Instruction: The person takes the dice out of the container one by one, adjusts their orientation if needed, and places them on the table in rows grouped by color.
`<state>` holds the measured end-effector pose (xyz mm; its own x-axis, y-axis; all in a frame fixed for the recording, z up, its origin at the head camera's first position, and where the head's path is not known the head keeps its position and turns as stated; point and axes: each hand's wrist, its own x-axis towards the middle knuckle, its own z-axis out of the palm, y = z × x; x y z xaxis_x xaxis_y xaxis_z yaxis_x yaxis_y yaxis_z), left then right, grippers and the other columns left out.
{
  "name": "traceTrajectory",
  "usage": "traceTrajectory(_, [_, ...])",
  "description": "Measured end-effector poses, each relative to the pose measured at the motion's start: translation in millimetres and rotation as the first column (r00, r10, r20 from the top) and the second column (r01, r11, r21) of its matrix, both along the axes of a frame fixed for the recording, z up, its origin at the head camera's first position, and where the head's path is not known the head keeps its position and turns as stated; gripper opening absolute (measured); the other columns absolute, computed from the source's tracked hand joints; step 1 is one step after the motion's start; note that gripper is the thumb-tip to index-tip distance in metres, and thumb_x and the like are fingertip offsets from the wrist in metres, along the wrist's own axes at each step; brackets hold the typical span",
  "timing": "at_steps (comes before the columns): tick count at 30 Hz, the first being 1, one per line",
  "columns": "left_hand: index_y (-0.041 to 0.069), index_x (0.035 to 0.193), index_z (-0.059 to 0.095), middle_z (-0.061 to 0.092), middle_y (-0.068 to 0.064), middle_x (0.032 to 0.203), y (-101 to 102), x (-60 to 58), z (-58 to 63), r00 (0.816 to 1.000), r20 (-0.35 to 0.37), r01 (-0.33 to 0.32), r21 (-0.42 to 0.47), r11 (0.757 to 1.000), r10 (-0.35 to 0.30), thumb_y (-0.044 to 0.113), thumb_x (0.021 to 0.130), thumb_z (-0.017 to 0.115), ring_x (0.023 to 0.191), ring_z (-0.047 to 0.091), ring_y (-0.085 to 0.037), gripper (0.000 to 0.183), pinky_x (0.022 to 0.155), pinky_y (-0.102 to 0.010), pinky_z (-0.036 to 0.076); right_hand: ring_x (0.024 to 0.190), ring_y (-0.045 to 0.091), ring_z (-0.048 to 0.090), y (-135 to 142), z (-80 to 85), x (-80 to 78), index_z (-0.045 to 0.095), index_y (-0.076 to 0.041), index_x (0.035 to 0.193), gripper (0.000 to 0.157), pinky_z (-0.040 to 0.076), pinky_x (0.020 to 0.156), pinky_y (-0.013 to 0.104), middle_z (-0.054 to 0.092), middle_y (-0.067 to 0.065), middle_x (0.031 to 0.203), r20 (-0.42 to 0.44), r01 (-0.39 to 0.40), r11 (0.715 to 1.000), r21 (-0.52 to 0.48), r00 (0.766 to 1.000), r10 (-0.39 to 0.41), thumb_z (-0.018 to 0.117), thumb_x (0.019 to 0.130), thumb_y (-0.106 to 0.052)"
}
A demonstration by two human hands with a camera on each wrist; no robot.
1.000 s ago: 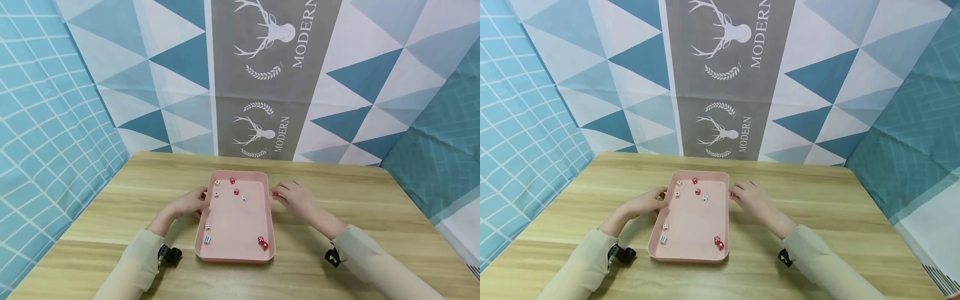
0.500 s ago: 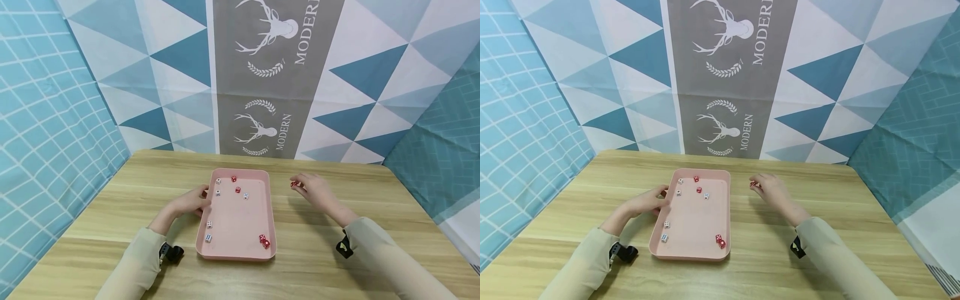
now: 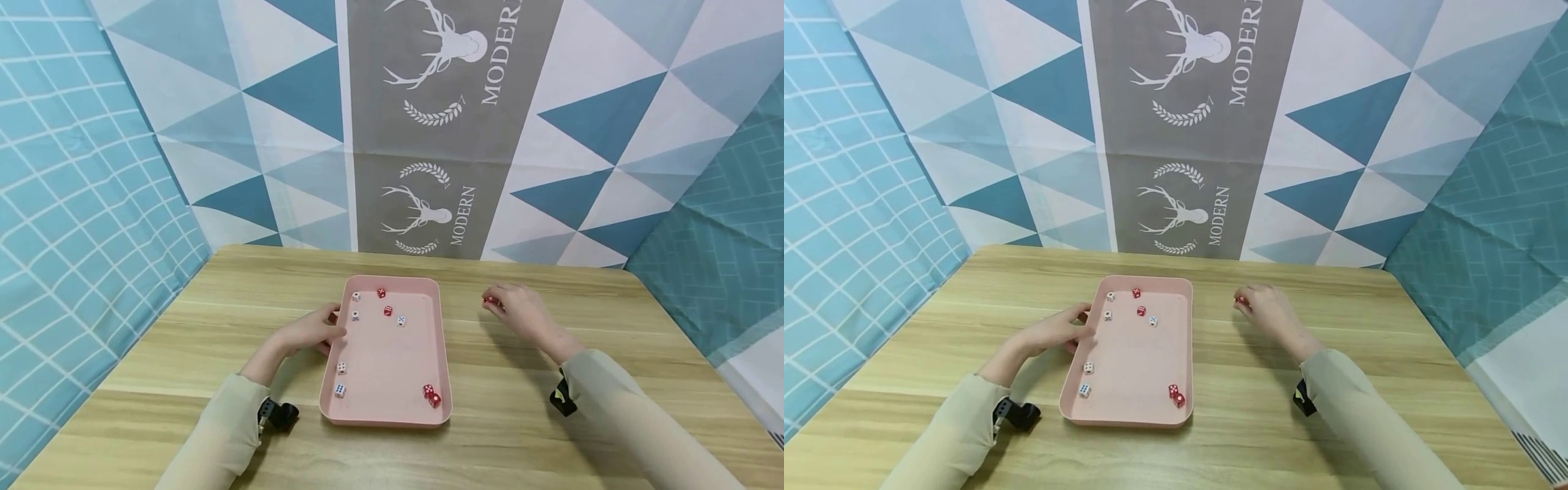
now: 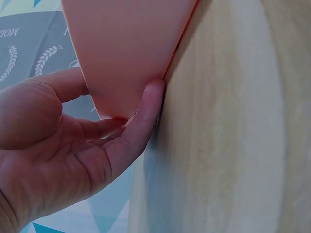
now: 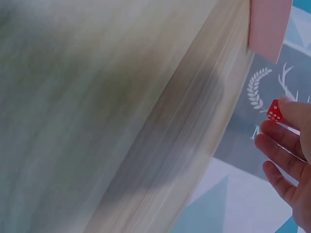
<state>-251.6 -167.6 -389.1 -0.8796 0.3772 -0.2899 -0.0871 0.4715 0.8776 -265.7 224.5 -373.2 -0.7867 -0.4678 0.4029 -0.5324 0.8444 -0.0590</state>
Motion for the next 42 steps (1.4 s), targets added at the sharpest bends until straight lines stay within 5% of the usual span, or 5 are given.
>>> traceTrajectory(34, [0.000, 0.140, 0.021, 0.044, -0.020, 0.112, -1.6, 1.1, -2.2, 1.000, -0.001, -0.002, 0.012, 1.000, 0.002, 0.011, 0.088, 0.052, 0.075, 0.059, -0.020, 0.061, 0.064, -0.033, 0.054, 0.071, 0.018, 0.060, 17.3, -23.1, -16.7, 0.066, -0.004, 0.087, 0.006, 0.050, 0.062, 0.035, 0.064, 0.005, 0.081, 0.142, 0.061, 0.997, -0.046, 0.988, -0.054, 0.064, 0.082, -0.008])
traceTrajectory(42, [0.000, 0.140, 0.022, 0.044, -0.021, 0.111, -1.0, 1.0, -0.6, 1.000, 0.005, 0.005, 0.007, 1.000, -0.005, 0.010, 0.088, 0.052, 0.075, 0.059, -0.020, 0.061, 0.063, -0.034, 0.054, 0.071, 0.016, 0.060, 16.3, -22.0, -17.9, 0.067, -0.006, 0.088, 0.009, 0.051, 0.063, 0.034, 0.065, 0.005, 0.081, 0.245, 0.090, 0.996, -0.019, 0.966, -0.083, 0.065, 0.082, -0.012])
